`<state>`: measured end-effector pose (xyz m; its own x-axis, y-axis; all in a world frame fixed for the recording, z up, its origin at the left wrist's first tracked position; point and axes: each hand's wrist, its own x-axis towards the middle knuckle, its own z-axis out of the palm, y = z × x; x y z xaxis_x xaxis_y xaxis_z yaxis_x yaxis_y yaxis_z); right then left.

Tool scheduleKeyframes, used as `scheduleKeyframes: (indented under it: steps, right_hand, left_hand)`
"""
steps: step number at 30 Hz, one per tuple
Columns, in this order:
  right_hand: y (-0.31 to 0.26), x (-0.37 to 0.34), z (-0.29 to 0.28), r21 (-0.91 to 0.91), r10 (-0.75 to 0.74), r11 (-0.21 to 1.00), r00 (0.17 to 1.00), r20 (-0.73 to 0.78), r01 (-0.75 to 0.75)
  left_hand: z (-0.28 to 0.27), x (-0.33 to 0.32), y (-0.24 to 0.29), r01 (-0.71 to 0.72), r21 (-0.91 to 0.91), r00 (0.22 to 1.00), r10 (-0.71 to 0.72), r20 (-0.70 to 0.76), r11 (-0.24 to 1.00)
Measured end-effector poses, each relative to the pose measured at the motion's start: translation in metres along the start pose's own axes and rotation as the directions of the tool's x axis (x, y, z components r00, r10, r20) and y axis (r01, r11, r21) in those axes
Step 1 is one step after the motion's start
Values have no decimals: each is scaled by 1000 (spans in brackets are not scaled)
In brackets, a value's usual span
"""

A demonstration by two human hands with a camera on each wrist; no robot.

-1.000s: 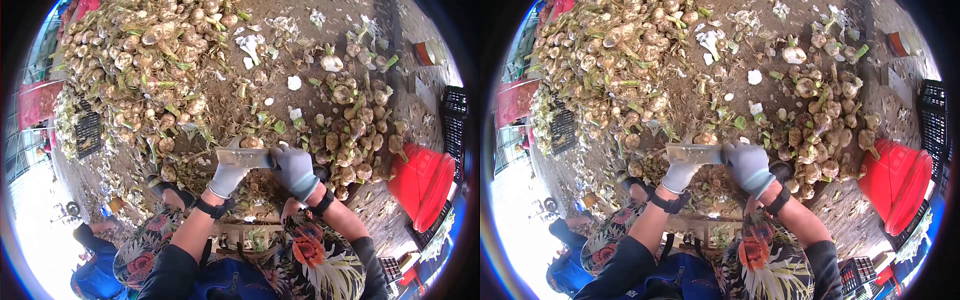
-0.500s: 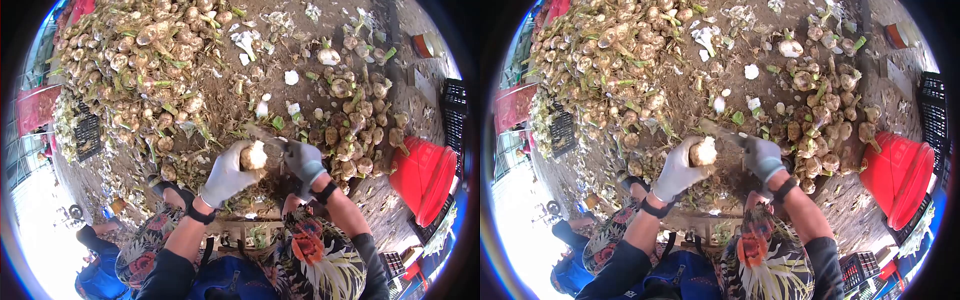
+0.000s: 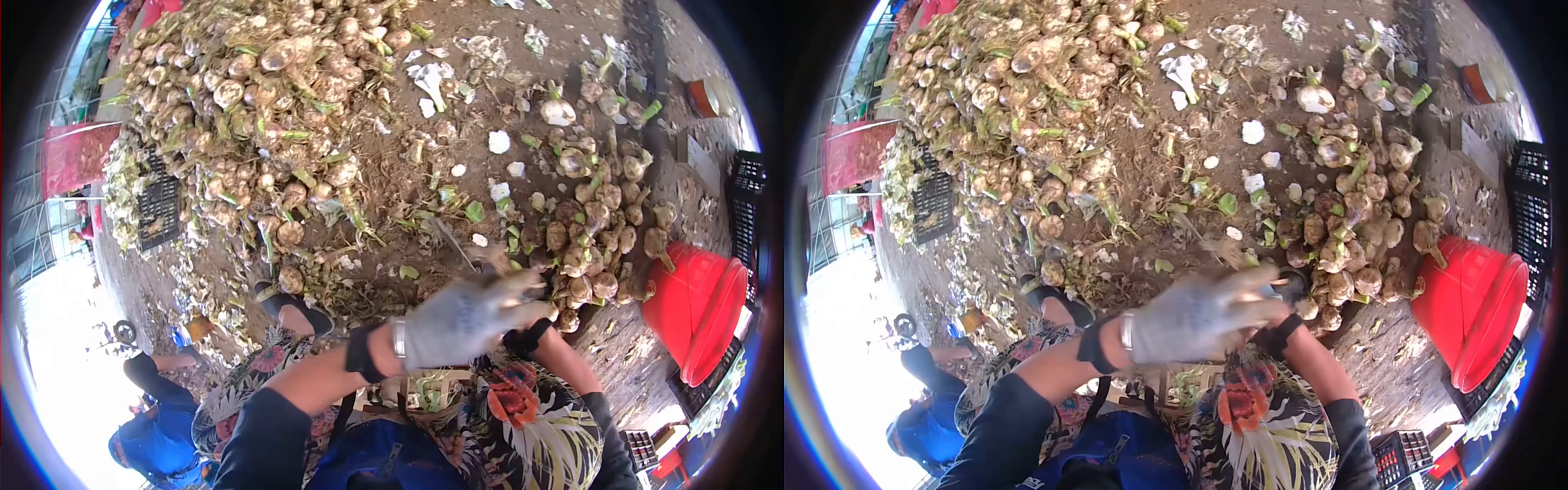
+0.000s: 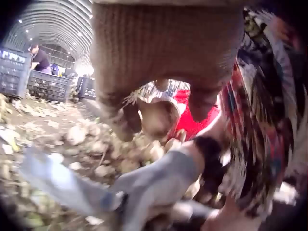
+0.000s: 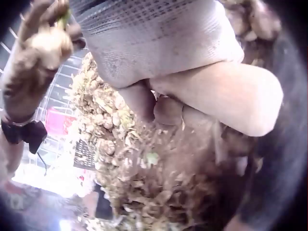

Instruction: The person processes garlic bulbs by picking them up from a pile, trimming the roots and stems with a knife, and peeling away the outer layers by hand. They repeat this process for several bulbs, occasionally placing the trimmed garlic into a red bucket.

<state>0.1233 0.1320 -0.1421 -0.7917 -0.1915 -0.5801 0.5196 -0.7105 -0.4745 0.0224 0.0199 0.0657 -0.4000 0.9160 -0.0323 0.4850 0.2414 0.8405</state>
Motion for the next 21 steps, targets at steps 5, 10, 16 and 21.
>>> scheduleKeyframes:
  steps: [5,10,16,21]
  right_hand:
    - [-55,-12,25,-788,-57,604,980,-193,-120]
    - [-63,-4,9,-369,-178,929,874,-452,-2]
    - [-83,-3,52,-179,-99,983,917,-385,31]
    - [-78,9,64,-215,-125,972,985,-119,98]
  left_hand:
    - [-51,10,-76,518,224,792,-363,-491,826]
    - [-98,-48,-203,924,327,338,-820,-462,197]
    - [-55,-44,-154,611,301,760,-437,-481,732]
    - [-2,-41,-85,343,57,864,-291,-410,937]
